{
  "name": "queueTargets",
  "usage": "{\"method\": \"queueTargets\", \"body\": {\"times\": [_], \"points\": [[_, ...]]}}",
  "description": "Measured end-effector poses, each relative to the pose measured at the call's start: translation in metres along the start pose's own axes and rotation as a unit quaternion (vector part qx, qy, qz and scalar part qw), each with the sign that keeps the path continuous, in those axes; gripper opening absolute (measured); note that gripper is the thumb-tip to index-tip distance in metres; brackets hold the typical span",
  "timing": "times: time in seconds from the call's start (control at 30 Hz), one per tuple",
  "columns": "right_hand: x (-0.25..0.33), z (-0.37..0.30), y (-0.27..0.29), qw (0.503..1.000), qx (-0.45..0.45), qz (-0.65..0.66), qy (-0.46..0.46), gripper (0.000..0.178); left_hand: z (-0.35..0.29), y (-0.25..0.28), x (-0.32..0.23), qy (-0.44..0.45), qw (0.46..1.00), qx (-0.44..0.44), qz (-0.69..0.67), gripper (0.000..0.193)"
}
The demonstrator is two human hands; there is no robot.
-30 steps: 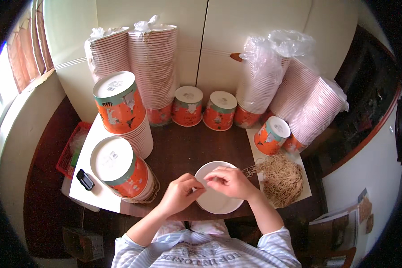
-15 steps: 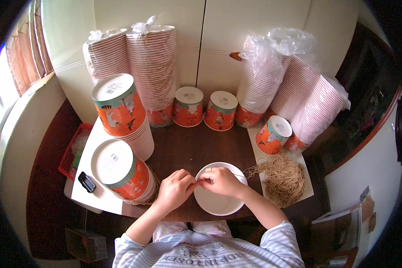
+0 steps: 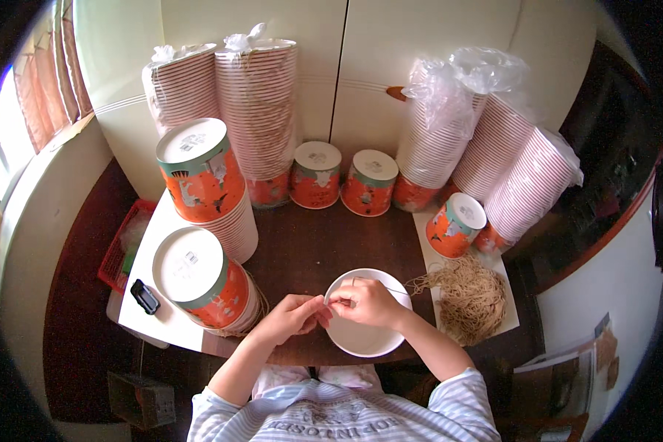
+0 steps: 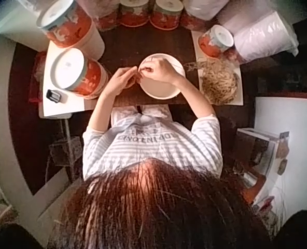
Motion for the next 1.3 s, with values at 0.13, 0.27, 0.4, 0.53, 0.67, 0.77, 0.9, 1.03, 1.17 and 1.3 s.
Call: {"method": "queueTargets", "body": {"times": [0.13, 0.27, 0.4, 0.53, 0.67, 0.77, 0.9, 1.03, 1.17, 1.3], "points": [[0.005, 0.000, 0.002, 0.999, -0.008, -0.033, 0.028, 0.006, -0.006, -0.011, 0.018, 0.162, 0.963, 0.039, -0.214, 0.035], [0.012, 0.000, 0.005, 0.995, -0.035, -0.054, 0.077, 0.007, -0.007, -0.012, 0.028, 0.184, 0.921, 0.056, -0.340, 0.031], [0.012, 0.000, 0.004, 0.996, -0.026, -0.053, 0.068, 0.007, -0.004, -0.010, 0.034, 0.173, 0.915, 0.053, -0.360, 0.027], [0.010, 0.000, 0.004, 0.997, -0.026, -0.043, 0.053, 0.006, -0.005, -0.006, 0.030, 0.148, 0.938, 0.042, -0.310, 0.019], [0.007, 0.000, 0.001, 0.999, 0.004, -0.044, 0.015, 0.004, -0.002, 0.007, 0.022, 0.030, 0.998, -0.021, -0.053, 0.014], [-0.001, -0.001, -0.005, 0.999, 0.010, -0.024, -0.019, 0.006, -0.012, 0.001, -0.013, -0.233, 0.933, -0.082, 0.261, 0.011], [-0.009, -0.003, -0.010, 0.998, 0.026, -0.029, -0.058, 0.008, -0.026, -0.020, -0.037, -0.350, 0.763, -0.141, 0.525, 0.007], [-0.019, -0.004, -0.018, 0.993, 0.037, 0.011, -0.112, 0.008, -0.026, -0.025, -0.038, -0.356, 0.727, -0.153, 0.567, 0.008], [-0.030, -0.005, -0.019, 0.984, 0.057, 0.024, -0.167, 0.013, -0.022, -0.018, -0.033, -0.371, 0.740, -0.166, 0.536, 0.009], [-0.041, -0.007, -0.022, 0.978, 0.097, -0.038, -0.179, 0.014, -0.001, 0.016, 0.000, -0.248, 0.901, -0.173, 0.312, 0.015]]}}
Point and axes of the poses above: each hand's wrist, its own z-axis towards the middle knuckle, its own y-axis out of the back of the hand, x = y × z, the point moved 7 cm from there along z, towards the middle knuckle, and after that the axes turned 9 degrees about -z, right-handed, at the moved point
